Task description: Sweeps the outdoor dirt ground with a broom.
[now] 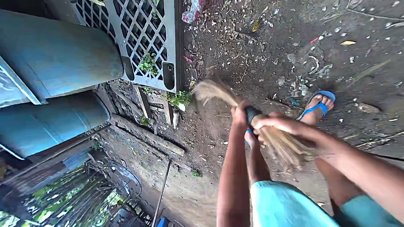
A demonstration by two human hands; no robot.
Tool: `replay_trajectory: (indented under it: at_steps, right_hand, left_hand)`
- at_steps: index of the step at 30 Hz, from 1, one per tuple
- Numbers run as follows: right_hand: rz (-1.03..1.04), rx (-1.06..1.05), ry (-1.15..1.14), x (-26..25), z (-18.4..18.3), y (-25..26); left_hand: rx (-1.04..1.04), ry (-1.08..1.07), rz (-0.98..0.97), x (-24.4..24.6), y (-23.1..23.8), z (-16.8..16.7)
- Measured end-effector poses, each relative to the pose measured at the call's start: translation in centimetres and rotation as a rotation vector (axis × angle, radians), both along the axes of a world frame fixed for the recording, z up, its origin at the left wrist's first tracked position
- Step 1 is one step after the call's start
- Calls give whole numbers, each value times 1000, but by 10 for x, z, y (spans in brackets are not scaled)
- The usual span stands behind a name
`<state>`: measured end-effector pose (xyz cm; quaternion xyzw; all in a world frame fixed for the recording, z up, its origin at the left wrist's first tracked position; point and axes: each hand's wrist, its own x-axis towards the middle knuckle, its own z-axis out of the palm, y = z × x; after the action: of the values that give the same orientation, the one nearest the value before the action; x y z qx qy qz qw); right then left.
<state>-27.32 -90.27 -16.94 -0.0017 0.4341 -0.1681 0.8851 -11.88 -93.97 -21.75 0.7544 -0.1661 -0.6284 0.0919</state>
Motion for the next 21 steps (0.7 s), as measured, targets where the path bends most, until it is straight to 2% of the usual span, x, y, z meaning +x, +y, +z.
replay_trajectory:
  at_steps: [2, 3, 5, 7, 9, 12, 14, 16, 18, 19, 21]
  right_hand:
    - [-103, -57, 209, -25, -2, -17]
    - [-114, -105, 340, -28, -1, -18]
    - [-79, -252, 536, -22, 6, -5]
    - [22, -352, 598, -14, 21, 20]
    - [118, -360, 566, -15, 49, 53]
    - [160, -141, 209, -37, 87, 98]
    - [230, 40, -26, -51, 94, 124]
    - [317, 162, -137, -69, 93, 143]
    - [316, 206, -123, -104, 93, 151]
    - [259, 216, -47, -126, 98, 154]
    - [16, 193, 158, -174, 109, 158]
  left_hand:
    - [-73, 134, -211, -45, -56, -18]
    - [-114, 217, -257, -61, -71, -23]
    - [-174, 391, -207, -72, -69, -14]
    - [-156, 480, -129, -65, -39, 17]
    - [-145, 447, -27, -55, 7, 48]
    - [-101, 173, 240, -55, 86, 96]
    - [23, -38, 359, -59, 139, 121]
    - [149, -156, 434, -73, 180, 133]
    - [228, -151, 418, -106, 197, 125]
    - [243, -83, 352, -129, 194, 117]
    - [190, 168, 115, -186, 159, 96]
